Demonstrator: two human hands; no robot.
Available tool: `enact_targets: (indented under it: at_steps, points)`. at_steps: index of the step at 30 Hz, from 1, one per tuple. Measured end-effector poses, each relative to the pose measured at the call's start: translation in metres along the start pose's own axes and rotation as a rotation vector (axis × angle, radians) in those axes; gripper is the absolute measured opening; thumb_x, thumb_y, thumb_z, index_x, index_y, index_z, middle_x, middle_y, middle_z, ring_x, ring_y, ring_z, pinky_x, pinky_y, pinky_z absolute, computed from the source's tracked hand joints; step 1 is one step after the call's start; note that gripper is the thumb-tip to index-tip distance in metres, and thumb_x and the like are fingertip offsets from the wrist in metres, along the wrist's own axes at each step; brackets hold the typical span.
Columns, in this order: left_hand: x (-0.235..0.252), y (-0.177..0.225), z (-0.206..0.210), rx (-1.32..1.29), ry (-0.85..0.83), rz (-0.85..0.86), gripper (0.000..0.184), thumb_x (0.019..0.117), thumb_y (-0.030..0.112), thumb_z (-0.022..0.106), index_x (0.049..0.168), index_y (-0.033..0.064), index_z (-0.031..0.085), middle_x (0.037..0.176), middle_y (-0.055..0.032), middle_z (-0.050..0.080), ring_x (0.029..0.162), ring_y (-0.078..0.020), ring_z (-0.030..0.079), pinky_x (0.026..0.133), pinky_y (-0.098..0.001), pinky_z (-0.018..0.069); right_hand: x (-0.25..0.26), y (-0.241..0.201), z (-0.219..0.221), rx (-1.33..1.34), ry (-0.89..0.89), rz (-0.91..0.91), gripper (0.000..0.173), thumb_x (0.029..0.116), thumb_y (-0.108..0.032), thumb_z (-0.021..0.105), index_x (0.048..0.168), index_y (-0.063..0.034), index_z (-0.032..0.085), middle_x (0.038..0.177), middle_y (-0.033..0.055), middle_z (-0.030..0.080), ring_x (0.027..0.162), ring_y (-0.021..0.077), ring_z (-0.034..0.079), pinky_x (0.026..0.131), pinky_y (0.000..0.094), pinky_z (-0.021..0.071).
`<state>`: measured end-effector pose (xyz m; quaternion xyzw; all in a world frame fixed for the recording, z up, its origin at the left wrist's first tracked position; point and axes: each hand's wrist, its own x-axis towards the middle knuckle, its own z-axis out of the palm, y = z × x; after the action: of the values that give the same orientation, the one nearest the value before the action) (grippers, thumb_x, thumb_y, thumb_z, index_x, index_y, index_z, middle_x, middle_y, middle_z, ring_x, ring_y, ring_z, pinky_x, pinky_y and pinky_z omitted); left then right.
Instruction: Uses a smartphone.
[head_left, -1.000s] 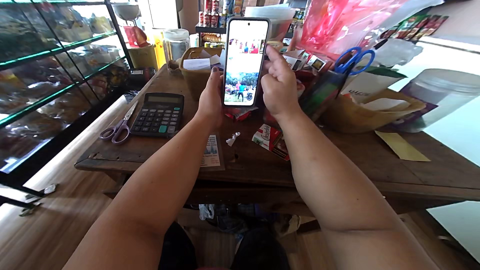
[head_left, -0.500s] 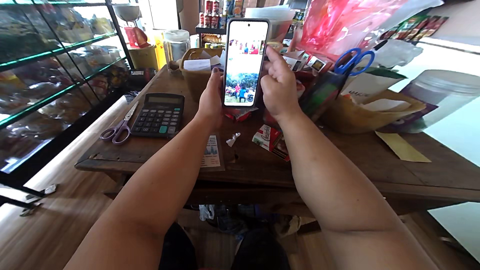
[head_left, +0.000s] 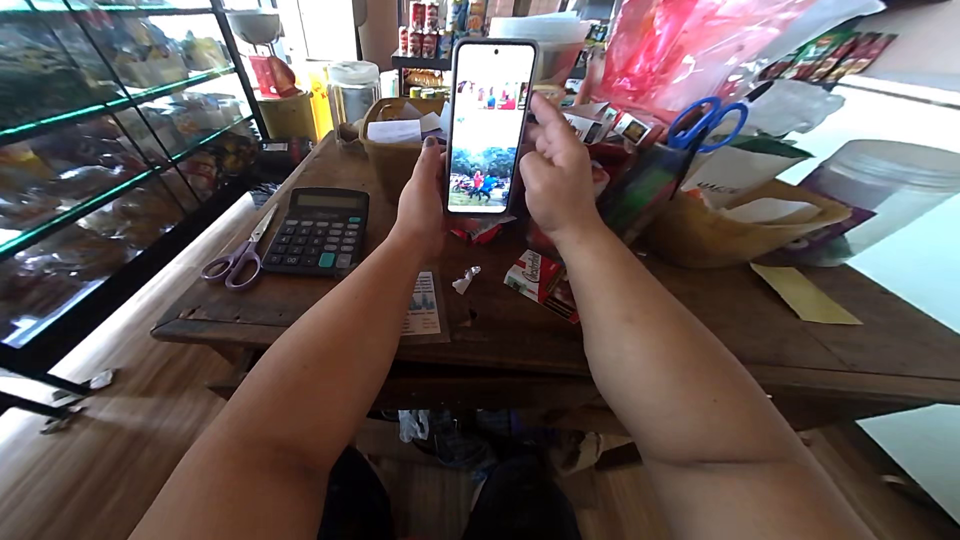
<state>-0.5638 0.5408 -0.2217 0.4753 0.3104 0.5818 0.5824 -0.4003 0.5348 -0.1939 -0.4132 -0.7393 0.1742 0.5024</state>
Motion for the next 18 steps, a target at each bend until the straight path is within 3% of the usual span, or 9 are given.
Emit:
enact_targets:
  at_steps: [6,18]
  points:
    - [0.001,0.0,-0.001,0.006,-0.002,0.009,0.069,0.1078,0.057,0.007,0.138,0.0157,0.053,0.118,-0.0087,0.068,0.095,-0.0224,0.07,0.063,-0.0375,0.0588,0.014,0.022,0.008,0.156,0.06,-0.1,0.064,0.0946,0.0,0.043,0.158,0.0025,0.031,0.139,0.0164,0.061,0.124,0.0116,0.062,0.105,0.027,0.0503]
    - [0.002,-0.002,-0.002,0.026,0.0,0.021,0.069,0.1081,0.056,0.006,0.136,0.0145,0.054,0.117,-0.0085,0.068,0.093,-0.0216,0.07,0.063,-0.0368,0.0586,0.014,0.023,0.008,0.144,0.05,-0.107,0.065,0.0941,0.0,0.042,0.158,0.0036,0.03,0.141,0.0172,0.06,0.125,0.0118,0.061,0.106,0.0272,0.0496]
